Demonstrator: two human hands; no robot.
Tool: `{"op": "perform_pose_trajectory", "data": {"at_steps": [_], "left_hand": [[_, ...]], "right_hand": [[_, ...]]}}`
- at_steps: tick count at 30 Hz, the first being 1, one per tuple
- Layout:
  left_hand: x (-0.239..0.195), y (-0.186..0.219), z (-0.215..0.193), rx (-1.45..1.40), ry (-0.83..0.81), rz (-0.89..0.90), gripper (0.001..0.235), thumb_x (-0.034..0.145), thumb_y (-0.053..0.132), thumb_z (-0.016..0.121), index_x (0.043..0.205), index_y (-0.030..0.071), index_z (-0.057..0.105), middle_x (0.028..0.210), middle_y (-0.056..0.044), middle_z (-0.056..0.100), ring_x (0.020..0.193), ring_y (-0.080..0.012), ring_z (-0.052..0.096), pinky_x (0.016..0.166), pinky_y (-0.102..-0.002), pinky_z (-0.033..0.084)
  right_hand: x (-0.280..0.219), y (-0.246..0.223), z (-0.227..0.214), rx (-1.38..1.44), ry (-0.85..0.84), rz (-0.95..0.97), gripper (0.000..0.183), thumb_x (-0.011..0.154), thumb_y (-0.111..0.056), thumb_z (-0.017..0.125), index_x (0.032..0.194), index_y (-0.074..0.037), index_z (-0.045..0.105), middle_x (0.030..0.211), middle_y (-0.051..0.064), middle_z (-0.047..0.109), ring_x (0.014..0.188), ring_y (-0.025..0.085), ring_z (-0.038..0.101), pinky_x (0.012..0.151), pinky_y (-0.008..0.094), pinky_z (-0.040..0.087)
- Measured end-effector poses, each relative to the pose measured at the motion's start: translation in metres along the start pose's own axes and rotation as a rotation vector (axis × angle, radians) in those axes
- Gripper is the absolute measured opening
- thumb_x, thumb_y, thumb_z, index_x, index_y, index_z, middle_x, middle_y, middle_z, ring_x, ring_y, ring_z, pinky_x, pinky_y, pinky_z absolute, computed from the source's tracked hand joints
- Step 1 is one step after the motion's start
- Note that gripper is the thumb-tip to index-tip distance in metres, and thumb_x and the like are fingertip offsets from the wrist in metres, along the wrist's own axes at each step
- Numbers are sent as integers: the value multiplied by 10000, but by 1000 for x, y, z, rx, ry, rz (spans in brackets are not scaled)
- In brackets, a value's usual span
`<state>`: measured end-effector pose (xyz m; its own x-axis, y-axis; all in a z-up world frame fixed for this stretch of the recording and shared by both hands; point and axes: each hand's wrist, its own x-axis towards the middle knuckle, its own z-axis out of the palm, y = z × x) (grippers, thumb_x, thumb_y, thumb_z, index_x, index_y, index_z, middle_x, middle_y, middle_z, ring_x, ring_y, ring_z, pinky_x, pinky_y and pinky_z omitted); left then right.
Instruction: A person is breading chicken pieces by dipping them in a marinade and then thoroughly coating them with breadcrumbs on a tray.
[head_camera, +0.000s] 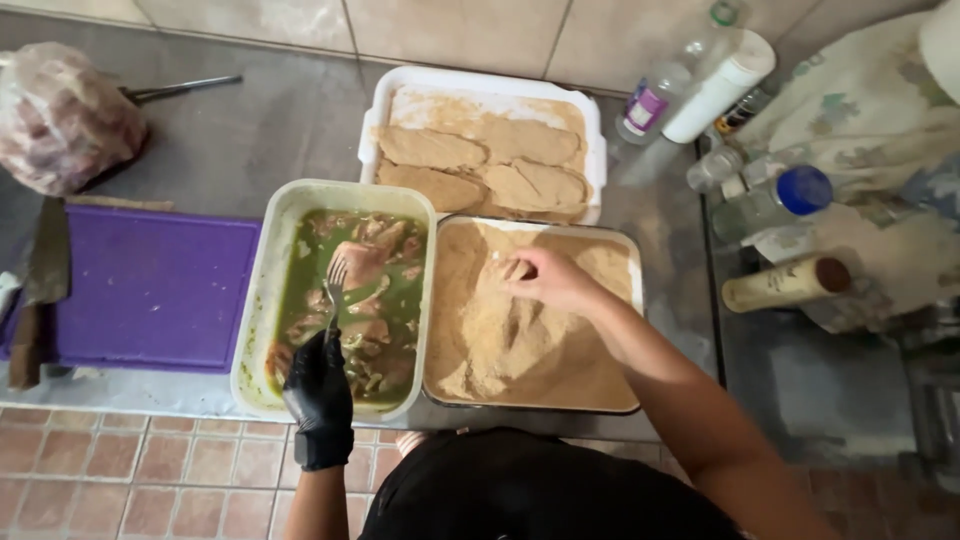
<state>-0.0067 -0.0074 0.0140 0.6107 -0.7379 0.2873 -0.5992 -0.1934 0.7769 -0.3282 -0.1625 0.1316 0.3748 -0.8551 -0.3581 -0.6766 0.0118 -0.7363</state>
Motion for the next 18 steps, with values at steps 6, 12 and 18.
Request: {"op": "perform_pose_trajectory", "data": {"at_steps": [6,12,18], "left_hand": [[-3,-7,0,4,-8,177,200,1084,210,668,1199,75,763,1037,-71,772,860,-190,715,731,-328,553],[-3,-13,1,10,-32,183,209,1086,214,665,1230,94,756,1110,-67,771,955,-222,725,786,-353,569],[-1,-8,-3,41,-49,213,211,1115,210,642,1154,61,786,859,-47,729,746,-161,667,657,-316,520]], "right_hand": [[-36,-9,-28,-307,-13,74,465,935,-74,590,1395,-136,600,1135,60,735,584,140,582,486,288,381],[-47,35,37,-624,-459,13,185,1022,-188,629,847,-139,592,743,-69,546,629,26,518,582,163,485],[-24,-17,98,-883,-405,-165,1028,773,-758,613,1571,-202,279,1688,172,74,1559,420,-46,1159,760,-66]]}}
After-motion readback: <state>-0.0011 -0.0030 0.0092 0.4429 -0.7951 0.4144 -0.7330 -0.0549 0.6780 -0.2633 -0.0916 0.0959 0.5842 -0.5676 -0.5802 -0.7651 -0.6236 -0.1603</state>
